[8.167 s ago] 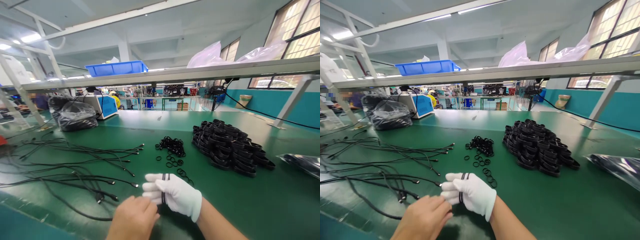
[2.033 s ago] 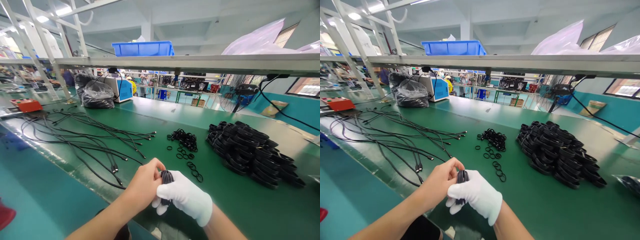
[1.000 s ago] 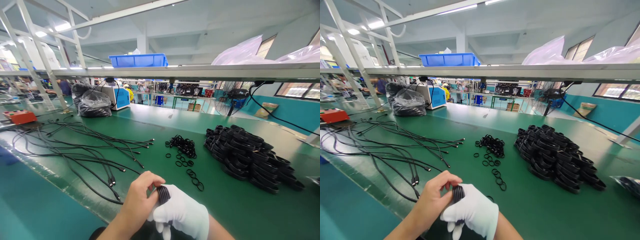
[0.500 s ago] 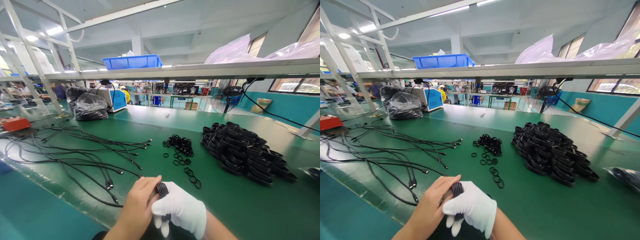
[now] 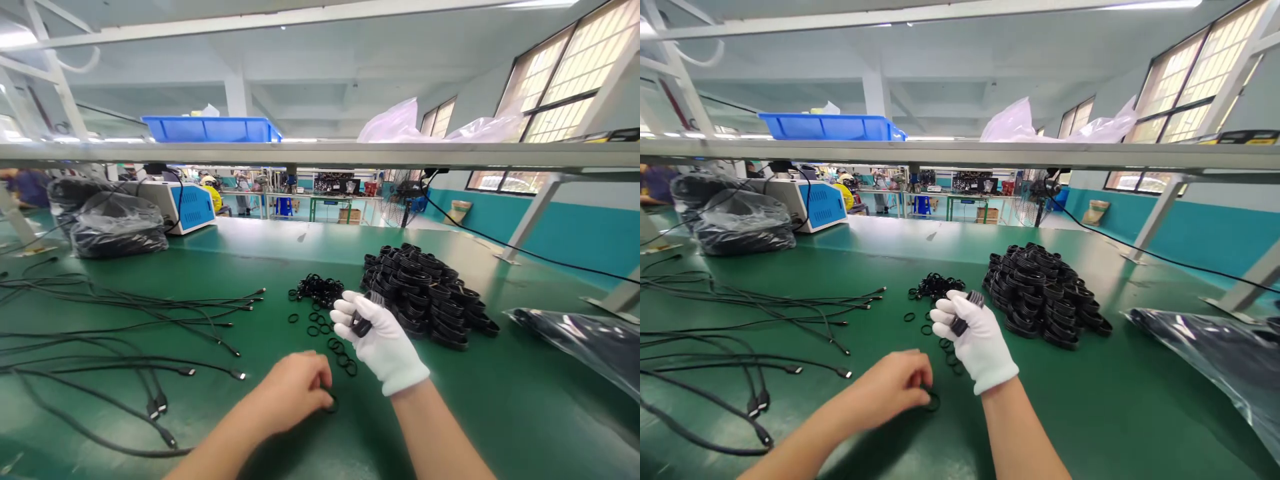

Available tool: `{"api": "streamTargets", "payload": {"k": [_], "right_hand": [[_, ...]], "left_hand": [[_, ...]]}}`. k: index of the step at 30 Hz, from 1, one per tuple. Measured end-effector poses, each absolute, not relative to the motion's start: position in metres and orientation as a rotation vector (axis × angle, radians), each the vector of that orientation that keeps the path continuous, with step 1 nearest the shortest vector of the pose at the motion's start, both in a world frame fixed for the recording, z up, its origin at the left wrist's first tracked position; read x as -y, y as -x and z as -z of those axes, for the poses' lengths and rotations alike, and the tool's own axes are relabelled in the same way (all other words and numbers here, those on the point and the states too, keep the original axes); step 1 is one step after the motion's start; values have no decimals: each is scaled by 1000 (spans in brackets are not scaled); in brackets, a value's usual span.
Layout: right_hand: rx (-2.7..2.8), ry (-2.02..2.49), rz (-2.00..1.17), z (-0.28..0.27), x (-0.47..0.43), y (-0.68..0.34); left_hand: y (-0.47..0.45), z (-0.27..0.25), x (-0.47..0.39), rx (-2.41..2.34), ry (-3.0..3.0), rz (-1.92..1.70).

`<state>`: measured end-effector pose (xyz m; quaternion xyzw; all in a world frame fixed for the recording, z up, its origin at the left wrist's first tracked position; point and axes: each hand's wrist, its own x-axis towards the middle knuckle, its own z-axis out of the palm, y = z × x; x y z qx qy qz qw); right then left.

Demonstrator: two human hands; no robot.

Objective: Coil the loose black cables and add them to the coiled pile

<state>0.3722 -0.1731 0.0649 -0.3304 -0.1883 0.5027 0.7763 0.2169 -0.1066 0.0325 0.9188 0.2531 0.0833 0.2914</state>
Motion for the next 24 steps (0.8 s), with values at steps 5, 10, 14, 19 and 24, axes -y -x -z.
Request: {"api": "streamTargets", "payload": {"k": [5, 10, 14, 19, 24], "right_hand": [[472, 810, -1163, -58, 168, -361], [584, 1011, -1158, -64, 164, -339], [744, 1288, -1142, -64, 160, -311], [1010, 1535, -780, -45, 158, -290], [1183, 1712, -463, -32, 157, -283]], "left_hand": [[-214, -20, 123, -692, -2513, -165], [-188, -33, 108, -753, -1707, -455], [-175, -38, 109, -696, -1221, -604], [-169, -33, 121, -737, -1145, -637], [-151, -29, 115, -690, -1165, -530]]}}
